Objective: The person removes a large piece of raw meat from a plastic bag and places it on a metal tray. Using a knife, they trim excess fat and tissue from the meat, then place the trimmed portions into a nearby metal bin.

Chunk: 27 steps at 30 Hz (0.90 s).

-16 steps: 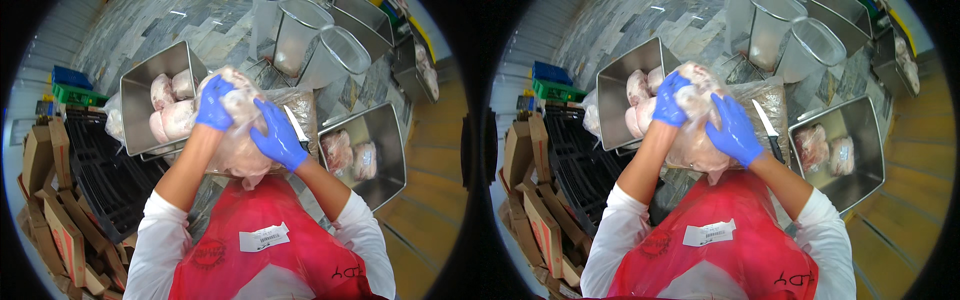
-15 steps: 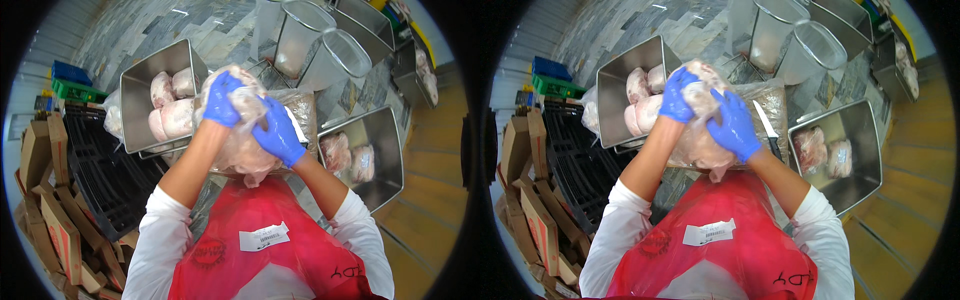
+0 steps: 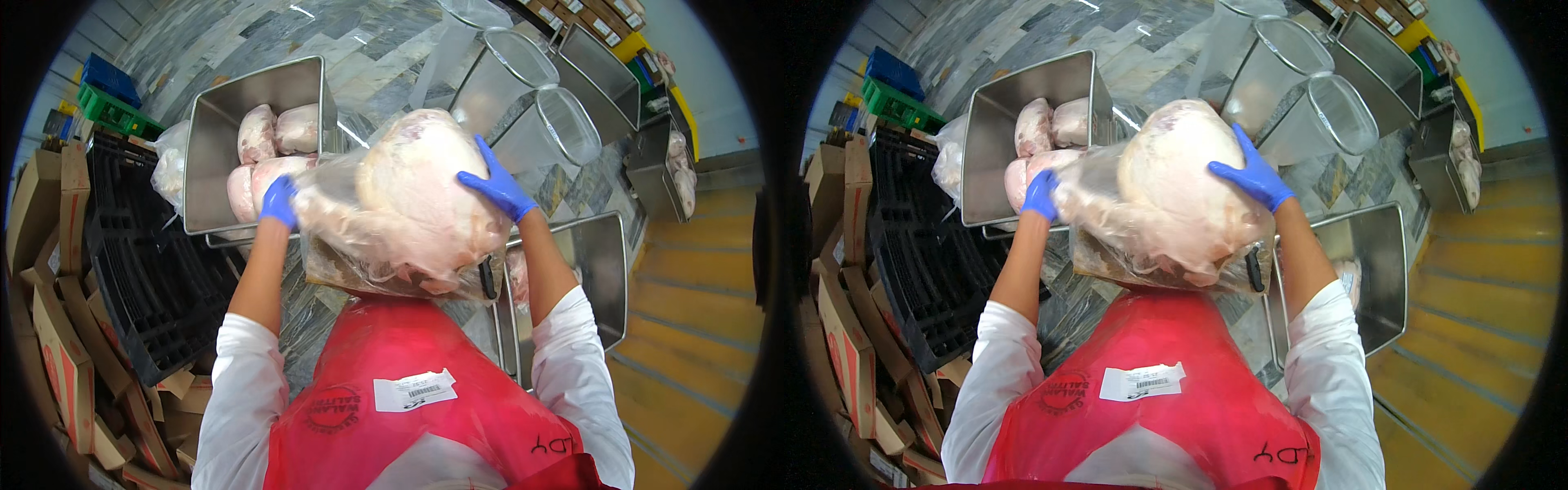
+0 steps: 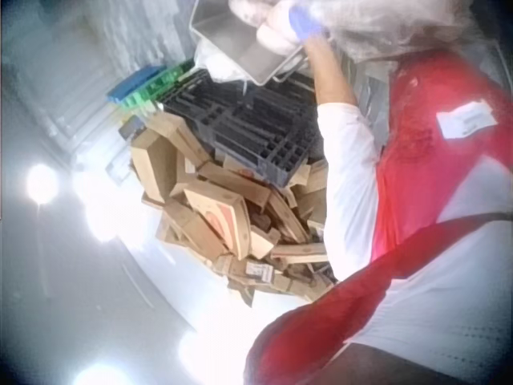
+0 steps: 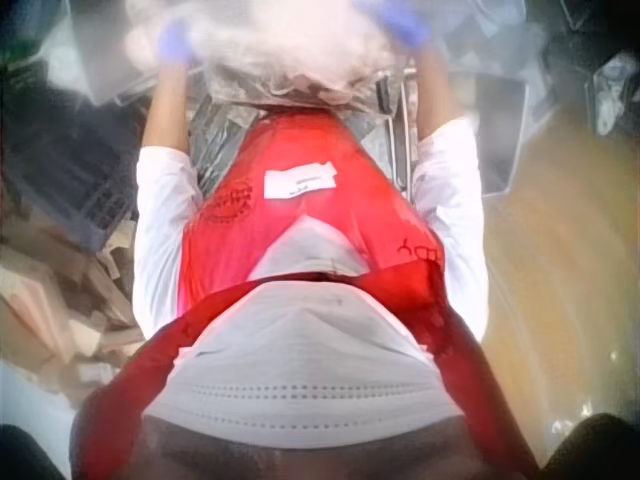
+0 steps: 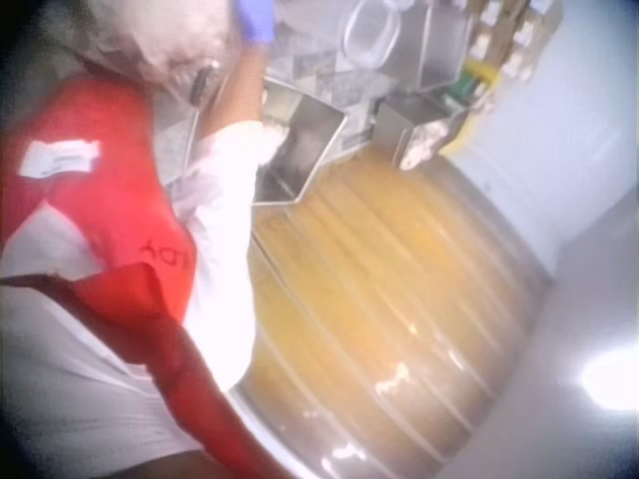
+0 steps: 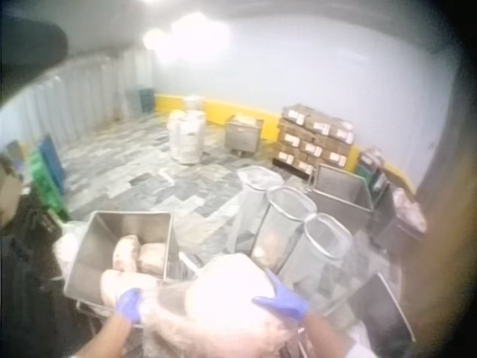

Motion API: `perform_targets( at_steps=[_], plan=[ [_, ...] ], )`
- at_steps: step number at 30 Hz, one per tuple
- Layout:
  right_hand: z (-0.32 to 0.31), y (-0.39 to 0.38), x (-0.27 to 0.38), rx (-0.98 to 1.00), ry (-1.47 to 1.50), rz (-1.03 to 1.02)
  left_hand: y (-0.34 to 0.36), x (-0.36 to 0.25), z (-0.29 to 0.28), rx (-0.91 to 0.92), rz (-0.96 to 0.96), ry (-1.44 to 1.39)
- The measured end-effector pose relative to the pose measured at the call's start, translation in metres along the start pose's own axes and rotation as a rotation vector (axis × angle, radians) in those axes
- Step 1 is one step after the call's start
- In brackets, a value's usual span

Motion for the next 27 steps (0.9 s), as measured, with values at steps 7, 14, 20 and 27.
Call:
perform_targets(
  at_steps=[7, 14, 20, 27],
  plan=[
    [-0.017, -0.008, -0.082, 0.03, 0.325, 0.457, -0.118, 0.058, -0.182, -0.356, -0.053, -0.23],
    [0.002, -0.025, -0.149, -0.168, 0.182, 0.451, -0.146, 0.023, -0.121, -0.47, 0.572, 0.757],
    [-0.006, -0.02, -0.188, -0.299, 0.366, 0.425, -0.107, 0.078, 0.08, 0.039, 0.933, 1.316],
    [-0.003, -0.053, -0.282, -0.482, 0.318, 0.509, -0.068, 0.168, 0.111, 0.084, 0.622, 1.583]
  ],
)
Point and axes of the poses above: each hand's wrist, its own y-axis towards the middle knuckle, its own z-axis out of the palm, x = y × z, the point moved 6 cm from there along y, towards the middle knuckle, and after that the axes turned 7 degrees about -x, right-handed, at the moved point
